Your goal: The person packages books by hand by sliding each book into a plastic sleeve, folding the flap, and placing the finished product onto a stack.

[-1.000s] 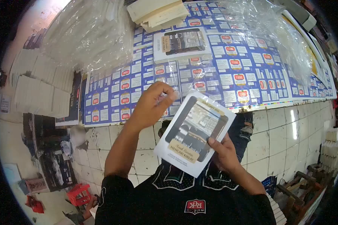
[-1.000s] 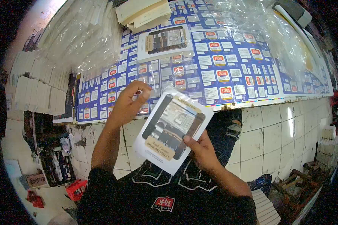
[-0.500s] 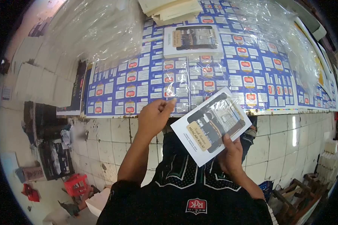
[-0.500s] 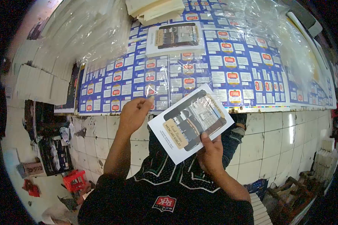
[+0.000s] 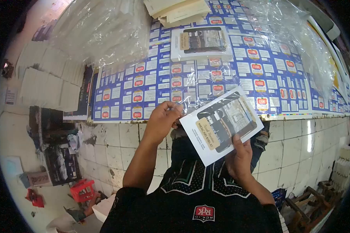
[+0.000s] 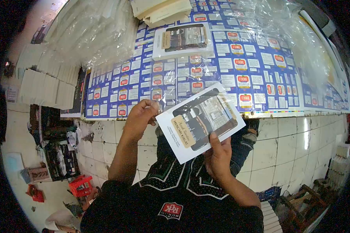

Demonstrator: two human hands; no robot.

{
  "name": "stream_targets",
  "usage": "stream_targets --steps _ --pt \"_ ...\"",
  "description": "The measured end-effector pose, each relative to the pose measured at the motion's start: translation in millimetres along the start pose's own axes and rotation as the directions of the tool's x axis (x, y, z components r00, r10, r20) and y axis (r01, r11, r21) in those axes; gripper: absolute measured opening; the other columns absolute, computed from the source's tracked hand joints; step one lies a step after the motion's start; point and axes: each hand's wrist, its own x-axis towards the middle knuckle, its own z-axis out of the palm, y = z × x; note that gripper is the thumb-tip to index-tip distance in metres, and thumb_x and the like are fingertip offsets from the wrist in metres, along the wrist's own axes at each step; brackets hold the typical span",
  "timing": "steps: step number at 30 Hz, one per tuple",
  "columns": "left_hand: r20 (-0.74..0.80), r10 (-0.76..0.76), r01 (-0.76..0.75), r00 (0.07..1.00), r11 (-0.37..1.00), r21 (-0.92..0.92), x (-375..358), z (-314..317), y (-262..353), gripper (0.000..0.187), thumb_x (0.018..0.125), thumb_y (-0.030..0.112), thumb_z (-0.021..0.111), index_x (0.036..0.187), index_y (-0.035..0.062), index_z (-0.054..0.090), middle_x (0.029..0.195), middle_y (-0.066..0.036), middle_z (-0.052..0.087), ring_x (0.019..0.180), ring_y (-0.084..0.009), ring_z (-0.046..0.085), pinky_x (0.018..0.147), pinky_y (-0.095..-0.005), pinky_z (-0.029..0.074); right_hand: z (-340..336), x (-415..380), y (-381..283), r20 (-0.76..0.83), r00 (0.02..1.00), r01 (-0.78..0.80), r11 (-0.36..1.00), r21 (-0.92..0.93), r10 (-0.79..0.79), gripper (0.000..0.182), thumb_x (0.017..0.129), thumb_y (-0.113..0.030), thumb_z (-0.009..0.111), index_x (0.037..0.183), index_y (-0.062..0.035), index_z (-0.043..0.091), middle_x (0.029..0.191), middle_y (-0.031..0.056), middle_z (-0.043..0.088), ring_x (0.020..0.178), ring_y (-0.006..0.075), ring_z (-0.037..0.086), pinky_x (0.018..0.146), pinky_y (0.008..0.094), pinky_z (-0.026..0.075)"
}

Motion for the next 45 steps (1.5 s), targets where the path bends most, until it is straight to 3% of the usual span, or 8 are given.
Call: stream_targets --steps 25,29,31,33,35,36,43,45 --pt "0.135 0.069 -0.033 0.988 0.968 -0.249 -18.4 37.0 -27.8 0.049 0.088 0.010 0.064 0.129 -0.0058 0.043 0.100 -0.013 0.067 0.090 -0.0179 0.065 0.074 -0.0314 0.052 26.0 23.9 5.4 -0.051 0.996 0.068 0.998 -0.013 -0.068 0.046 0.098 -0.015 0.051 0.136 -0.0076 0.028 0.129 0.0117 0.047 0.108 0.0223 0.057 0.086 0.0357 0.053" --pt "-0.003 0.104 -0.100 0.995 0.949 -0.299 -12.9 30.0 -26.1 0.047 0.090 0.014 0.065 0.128 -0.0066 0.044 0.103 -0.014 0.066 0.085 -0.0158 0.064 0.073 -0.0285 0.051 12.3 26.2 -30.1 0.158 0.914 -0.306 0.890 -0.338 0.374 0.035 0.092 -0.022 0.064 0.116 -0.0027 0.048 0.100 0.0090 0.063 0.085 0.0160 0.063 0.069 0.0269 0.053" --pt "0.002 0.015 -0.015 1.000 0.977 0.213 -28.9 17.9 6.9 0.059 0.089 0.016 0.065 0.136 -0.0069 0.038 0.104 -0.017 0.065 0.095 -0.0181 0.063 0.080 -0.0285 0.050 4.5 20.1 -67.9 0.079 0.930 -0.045 0.323 -0.945 0.359 0.035 0.081 -0.020 0.077 0.100 -0.0026 0.055 0.085 0.0051 0.065 0.075 0.0126 0.062 0.064 0.0249 0.051" --pt "-0.065 -0.096 0.115 0.993 0.885 0.450 -38.8 11.0 7.6 0.079 0.083 0.033 0.072 0.140 -0.0063 0.033 0.120 -0.026 0.054 0.114 -0.0250 0.054 0.094 -0.0372 0.043 -5.1 20.9 -85.7 0.211 0.971 0.217 0.047 -0.975 -0.112 0.065 0.060 -0.019 0.089 0.113 -0.0023 0.055 0.095 0.0137 0.066 0.088 0.0240 0.065 0.078 0.0338 0.053" --pt "0.084 0.343 -0.205 0.935 0.333 0.921 -47.8 13.2 -11.2 0.101 0.074 0.051 0.076 0.142 -0.0065 0.029 0.136 -0.028 0.038 0.130 -0.0356 0.035 0.104 -0.0520 0.029 8.0 38.1 -93.5 0.586 0.757 0.485 -0.353 -0.800 -0.290 0.089 0.058 -0.024 0.089 0.131 -0.0016 0.045 0.117 0.0219 0.060 0.113 0.0363 0.056 0.103 0.0435 0.040" --pt "0.055 0.303 -0.174 0.951 0.382 0.908 -46.4 20.0 -22.4 0.111 0.067 0.060 0.077 0.144 -0.0031 0.027 0.147 -0.024 0.021 0.137 -0.0426 0.017 0.108 -0.0592 0.014 8.1 50.5 -93.6 0.584 0.757 0.482 -0.353 -0.802 -0.293 0.089 0.058 -0.024 0.089 0.131 -0.0016 0.045 0.117 0.0219 0.060 0.113 0.0363 0.056 0.103 0.0435 0.040" --pt "0.017 0.472 -0.225 0.881 0.388 0.894 -37.1 22.0 -52.1 0.090 0.075 0.050 0.074 0.144 0.0069 0.036 0.144 -0.018 0.036 0.135 -0.0397 0.026 0.109 -0.0561 0.012 -7.7 75.2 -90.9 0.590 0.798 0.515 -0.372 -0.772 -0.119 0.083 0.069 -0.031 0.082 0.135 0.0006 0.042 0.125 0.0228 0.057 0.121 0.0359 0.051 0.112 0.0474 0.027" --pt "-0.015 0.510 -0.152 0.860 0.284 0.947 -38.1 10.3 -56.2 0.082 0.078 0.047 0.072 0.142 0.0061 0.039 0.145 -0.016 0.038 0.137 -0.0379 0.026 0.109 -0.0556 0.010 -13.1 65.3 -92.0 0.354 0.926 0.343 -0.103 -0.934 -0.131 0.082 0.069 -0.032 0.082 0.134 0.0000 0.045 0.119 0.0222 0.060 0.118 0.0372 0.054 0.112 0.0486 0.027"
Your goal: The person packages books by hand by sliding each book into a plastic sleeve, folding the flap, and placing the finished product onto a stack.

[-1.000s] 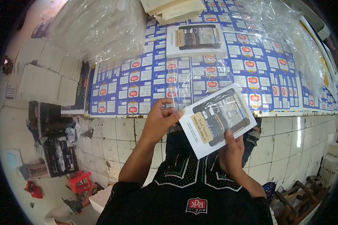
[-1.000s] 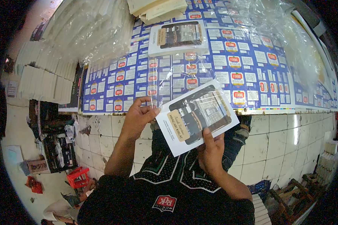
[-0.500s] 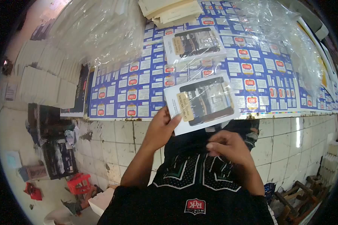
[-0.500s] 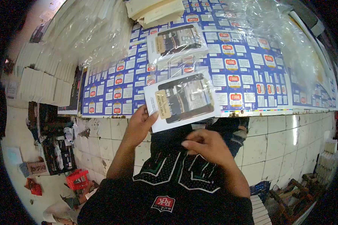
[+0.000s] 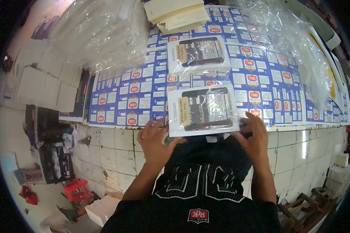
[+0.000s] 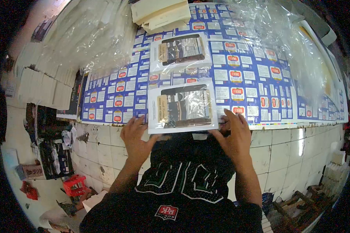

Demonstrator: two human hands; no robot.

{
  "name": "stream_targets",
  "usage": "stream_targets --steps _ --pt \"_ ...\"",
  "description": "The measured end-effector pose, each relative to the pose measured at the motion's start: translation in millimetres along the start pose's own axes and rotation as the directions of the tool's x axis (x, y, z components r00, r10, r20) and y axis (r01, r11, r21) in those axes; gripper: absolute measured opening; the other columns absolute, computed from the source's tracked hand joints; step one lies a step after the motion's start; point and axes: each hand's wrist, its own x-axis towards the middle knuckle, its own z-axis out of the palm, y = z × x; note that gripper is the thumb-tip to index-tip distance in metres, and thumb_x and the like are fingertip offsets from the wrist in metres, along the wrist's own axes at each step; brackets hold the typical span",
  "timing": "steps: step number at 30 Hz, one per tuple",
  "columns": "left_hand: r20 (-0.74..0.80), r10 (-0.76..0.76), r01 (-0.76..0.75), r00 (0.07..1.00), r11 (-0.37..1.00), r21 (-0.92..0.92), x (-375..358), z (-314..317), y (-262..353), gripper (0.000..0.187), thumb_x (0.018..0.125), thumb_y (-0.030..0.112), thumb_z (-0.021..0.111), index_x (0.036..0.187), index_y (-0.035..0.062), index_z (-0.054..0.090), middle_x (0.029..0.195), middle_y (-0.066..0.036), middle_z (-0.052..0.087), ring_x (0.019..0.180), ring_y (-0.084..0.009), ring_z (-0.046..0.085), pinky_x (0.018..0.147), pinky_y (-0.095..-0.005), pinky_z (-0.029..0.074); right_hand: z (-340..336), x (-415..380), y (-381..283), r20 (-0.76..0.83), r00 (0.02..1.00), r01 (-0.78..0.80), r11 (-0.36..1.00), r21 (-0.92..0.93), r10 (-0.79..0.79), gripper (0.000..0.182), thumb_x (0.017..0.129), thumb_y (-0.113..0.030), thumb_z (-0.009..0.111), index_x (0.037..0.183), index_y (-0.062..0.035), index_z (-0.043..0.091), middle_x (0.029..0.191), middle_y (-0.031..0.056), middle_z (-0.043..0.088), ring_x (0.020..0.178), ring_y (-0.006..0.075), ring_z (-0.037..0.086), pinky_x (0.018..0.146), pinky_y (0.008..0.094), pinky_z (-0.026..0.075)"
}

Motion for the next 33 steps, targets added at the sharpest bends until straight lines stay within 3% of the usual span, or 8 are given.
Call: stream_targets --steps 5,9,19,23,25,28,30,33 --pt "-0.149 -0.022 0.003 0.989 0.993 -0.121 25.9 -3.6 15.5 0.036 0.076 0.033 0.074 0.101 0.0076 0.066 0.136 -0.009 0.051 0.132 -0.0278 0.036 0.107 -0.0519 0.017 10.8 15.9 -15.8 -0.139 0.922 0.293 0.885 -0.361 -0.362 0.060 0.077 -0.022 0.076 0.126 -0.0003 0.050 0.102 0.0165 0.067 0.111 0.0365 0.058 0.106 0.0486 0.035" --pt "-0.284 0.016 -0.043 0.959 0.995 -0.088 31.3 4.2 9.2 0.010 0.082 0.017 0.067 0.088 0.0096 0.068 0.107 -0.005 0.068 0.118 -0.0243 0.051 0.105 -0.0464 0.021 10.0 26.0 -3.4 -0.292 0.922 0.216 0.963 -0.160 -0.255 0.034 0.086 -0.010 0.063 0.118 -0.0006 0.056 0.098 0.0178 0.066 0.091 0.0361 0.063 0.096 0.0441 0.045" --pt "-0.185 -0.209 0.017 0.960 0.706 -0.708 15.5 -30.4 16.9 0.005 0.083 0.006 0.063 0.087 0.0048 0.066 0.076 -0.009 0.064 0.062 -0.0226 0.060 0.058 -0.0329 0.047 3.5 -19.5 -20.1 -0.196 0.932 0.308 0.951 -0.019 -0.306 0.014 0.083 0.002 0.057 0.096 -0.0009 0.061 0.087 0.0159 0.067 0.076 0.0319 0.066 0.066 0.0357 0.051" --pt "-0.538 0.063 -0.350 0.840 0.821 -0.451 26.5 -75.4 10.4 0.010 0.082 0.002 0.059 0.091 0.0011 0.063 0.071 -0.010 0.061 0.054 -0.0196 0.055 0.051 -0.0286 0.044 -39.5 -16.7 -50.2 -0.294 0.754 0.473 0.797 -0.376 -0.587 0.017 0.077 0.005 0.060 0.093 -0.0010 0.059 0.083 0.0141 0.067 0.072 0.0275 0.066 0.068 0.0363 0.052" --pt "-0.629 0.131 -0.470 0.767 0.782 -0.410 40.2 -124.3 18.0 0.011 0.081 -0.001 0.059 0.092 -0.0009 0.061 0.070 -0.010 0.059 0.053 -0.0195 0.053 0.050 -0.0280 0.042 -60.7 -2.9 -50.0 -0.442 0.553 0.718 0.673 -0.178 -0.706 0.027 0.087 -0.010 0.060 0.106 0.0081 0.057 0.091 0.0202 0.065 0.085 0.0291 0.064 0.072 0.0393 0.054" --pt "-0.802 0.311 -0.587 0.509 0.808 -0.060 68.1 -202.0 33.2 0.006 0.082 -0.003 0.061 0.085 -0.0008 0.056 0.068 -0.009 0.056 0.051 -0.0201 0.050 0.051 -0.0275 0.042 -97.1 12.9 -103.6 -0.737 0.502 0.760 0.638 0.125 -0.453 0.035 0.092 -0.022 0.062 0.111 0.0082 0.057 0.089 0.0190 0.062 0.078 0.0242 0.059 0.067 0.0330 0.051" --pt "-0.856 0.337 -0.571 0.393 0.818 0.060 96.3 -233.5 31.2 0.010 0.095 0.007 0.048 0.092 -0.0013 0.052 0.080 -0.009 0.060 0.072 -0.0138 0.053 0.070 -0.0242 0.042 -117.8 32.6 -167.7 -0.813 0.366 0.667 0.736 -0.110 -0.453 0.018 0.096 -0.003 0.051 0.110 0.0034 0.059 0.080 0.0088 0.059 0.067 0.0119 0.050 0.058 0.0261 0.041" --pt "-0.783 -0.022 -0.595 0.621 0.636 -0.490 115.7 -269.2 45.3 0.013 0.098 0.010 0.047 0.092 -0.0004 0.052 0.080 -0.011 0.061 0.072 -0.0133 0.056 0.068 -0.0278 0.045 -168.8 79.2 -222.0 -0.546 0.548 0.670 0.723 -0.167 -0.634 0.025 0.098 -0.015 0.051 0.118 -0.0011 0.058 0.073 0.0013 0.052 0.060 0.0073 0.043 0.054 0.0218 0.033"
